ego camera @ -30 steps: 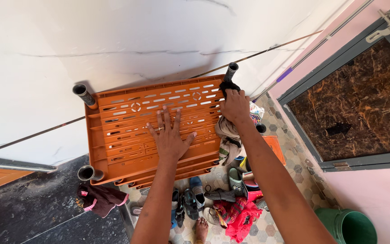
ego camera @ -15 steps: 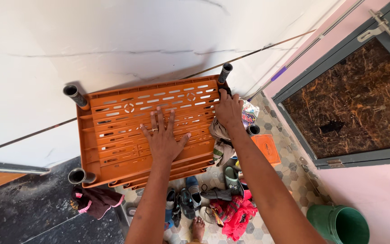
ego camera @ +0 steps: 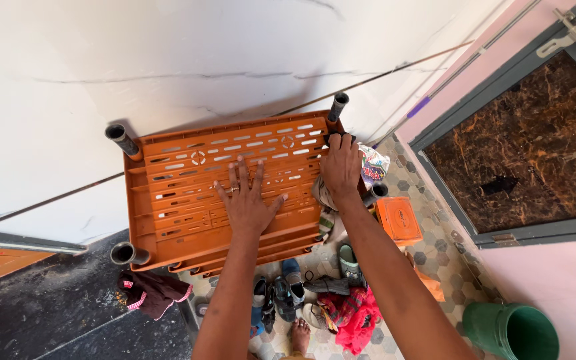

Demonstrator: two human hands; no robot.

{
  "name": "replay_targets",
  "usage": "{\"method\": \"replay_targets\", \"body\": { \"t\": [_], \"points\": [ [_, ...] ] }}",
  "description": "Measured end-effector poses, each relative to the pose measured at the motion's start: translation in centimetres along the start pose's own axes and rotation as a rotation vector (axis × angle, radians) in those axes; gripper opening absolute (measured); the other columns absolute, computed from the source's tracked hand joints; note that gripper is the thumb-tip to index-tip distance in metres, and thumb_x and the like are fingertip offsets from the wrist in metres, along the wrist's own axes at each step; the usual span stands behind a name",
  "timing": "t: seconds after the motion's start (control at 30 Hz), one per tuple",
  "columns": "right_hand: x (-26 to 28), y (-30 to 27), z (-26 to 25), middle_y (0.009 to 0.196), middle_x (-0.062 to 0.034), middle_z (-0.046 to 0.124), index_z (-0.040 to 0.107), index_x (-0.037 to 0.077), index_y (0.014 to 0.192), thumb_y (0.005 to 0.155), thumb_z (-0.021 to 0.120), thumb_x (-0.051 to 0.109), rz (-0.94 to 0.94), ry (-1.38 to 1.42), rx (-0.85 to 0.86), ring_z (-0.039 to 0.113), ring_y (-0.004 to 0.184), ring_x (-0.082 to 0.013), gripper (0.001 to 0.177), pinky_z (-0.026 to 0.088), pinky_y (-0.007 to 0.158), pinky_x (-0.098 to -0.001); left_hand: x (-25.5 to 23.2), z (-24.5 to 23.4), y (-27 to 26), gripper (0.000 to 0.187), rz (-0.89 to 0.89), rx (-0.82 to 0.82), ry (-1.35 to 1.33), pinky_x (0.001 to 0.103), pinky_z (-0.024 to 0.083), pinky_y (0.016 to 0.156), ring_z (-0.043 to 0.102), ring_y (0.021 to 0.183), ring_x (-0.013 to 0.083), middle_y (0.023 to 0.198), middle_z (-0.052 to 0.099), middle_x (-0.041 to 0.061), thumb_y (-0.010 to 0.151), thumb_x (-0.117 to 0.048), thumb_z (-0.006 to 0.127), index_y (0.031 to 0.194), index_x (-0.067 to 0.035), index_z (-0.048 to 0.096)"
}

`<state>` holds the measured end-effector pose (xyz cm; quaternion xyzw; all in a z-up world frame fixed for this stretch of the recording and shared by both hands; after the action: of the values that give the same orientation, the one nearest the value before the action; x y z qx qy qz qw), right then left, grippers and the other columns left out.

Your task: The person wipes the surfaces of an orange plastic shoe rack with a cloth. They clean the shelves and vertical supports, then briefly rinse the cloth at a wall tap before continuing to wipe the rack.

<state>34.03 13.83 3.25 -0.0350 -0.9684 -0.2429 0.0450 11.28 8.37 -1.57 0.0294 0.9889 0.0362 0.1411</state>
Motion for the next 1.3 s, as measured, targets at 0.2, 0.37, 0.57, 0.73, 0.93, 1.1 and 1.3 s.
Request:
{"method": "replay_targets", "body": {
  "t": [0.2,0.37,0.57,0.73,0.93,1.1,1.3],
  "points": [
    [-1.8,-1.8,0.1,0.107,-0.0117,0.066,0.057,0.009,0.112,0.093,0.061,0.023,0.119,-0.162,0.248,0.057,0.109,-0.0334,0.024,0.042,0.094,-0.0509,-0.4,0.4,-0.6,0.106,0.024,-0.067,-0.058,0.072,-0.002,0.119,-0.01,0.157,0.0282,0.172,-0.003,0.007,0.079,-0.084,0.055,0.164,-0.035,0.015],
    [-1.7,-2.5,-0.6,0.108,-0.0147,0.068,0.053,0.006,0.123,0.093,0.058,0.028,0.127,-0.092,0.333,0.055,0.11,-0.0341,0.037,0.038,0.096,-0.0519,-0.5,0.3,-1.1,0.106,0.038,-0.122,-0.076,0.072,-0.001,0.119,-0.006,0.158,0.0288,0.172,-0.001,0.008,0.079,-0.085,0.055,0.164,-0.033,0.017],
    [-1.0,-2.7,-1.4,0.108,-0.0146,0.066,0.054,0.005,0.115,0.09,0.058,0.032,0.08,-0.162,0.282,0.058,0.104,-0.0344,0.037,0.037,0.096,-0.0533,-0.6,0.2,-1.9,0.105,0.039,-0.123,-0.066,0.071,0.0,0.12,-0.004,0.158,0.0284,0.173,0.001,0.007,0.079,-0.086,0.054,0.164,-0.035,0.018],
    [-1.1,-2.2,-0.6,0.104,-0.0158,0.066,0.055,0.004,0.111,0.093,0.057,0.04,0.086,-0.311,0.457,0.062,0.101,-0.0353,0.04,0.033,0.108,-0.0514,-0.6,0.0,-2.2,0.107,0.018,-0.059,-0.063,0.07,-0.001,0.121,-0.006,0.158,0.0274,0.173,-0.003,0.005,0.077,-0.087,0.053,0.163,-0.037,0.014],
    [-2.0,-3.9,1.5,0.11,-0.0167,0.067,0.058,0.004,0.112,0.096,0.054,0.022,0.085,-0.29,0.326,0.061,0.104,-0.0347,0.024,0.041,0.091,-0.0485,-0.5,0.0,-1.4,0.107,-0.001,-0.016,-0.028,0.07,-0.002,0.12,-0.009,0.158,0.0268,0.173,-0.005,0.004,0.078,-0.088,0.051,0.164,-0.038,0.011],
    [-2.3,-5.3,0.9,0.107,-0.0148,0.067,0.055,0.0,0.132,0.091,0.056,0.019,0.028,-0.322,0.294,0.06,0.105,-0.0339,0.045,0.041,0.092,-0.0479,-0.4,0.5,-0.9,0.107,0.01,-0.037,-0.016,0.07,-0.001,0.121,-0.01,0.158,0.0251,0.173,-0.004,0.003,0.079,-0.089,0.049,0.164,-0.037,0.013],
    [-1.7,-4.6,-1.4,0.112,-0.0176,0.063,0.057,0.005,0.115,0.088,0.059,0.021,0.116,-0.252,0.397,0.061,0.103,-0.0357,0.031,0.04,0.093,-0.0489,-0.3,0.4,-1.0,0.107,0.011,-0.044,-0.019,0.071,0.0,0.119,-0.01,0.157,0.0271,0.173,-0.004,0.005,0.079,-0.089,0.05,0.164,-0.036,0.014]
  ]
}}
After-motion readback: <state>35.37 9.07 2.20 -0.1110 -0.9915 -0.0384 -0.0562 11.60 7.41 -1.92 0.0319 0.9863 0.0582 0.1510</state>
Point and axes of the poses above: each hand's wrist, its own y-axis towards the middle knuckle, its own z-axis out of the palm, x = y × z, the point moved 3 cm from there along y, towards the middle knuckle
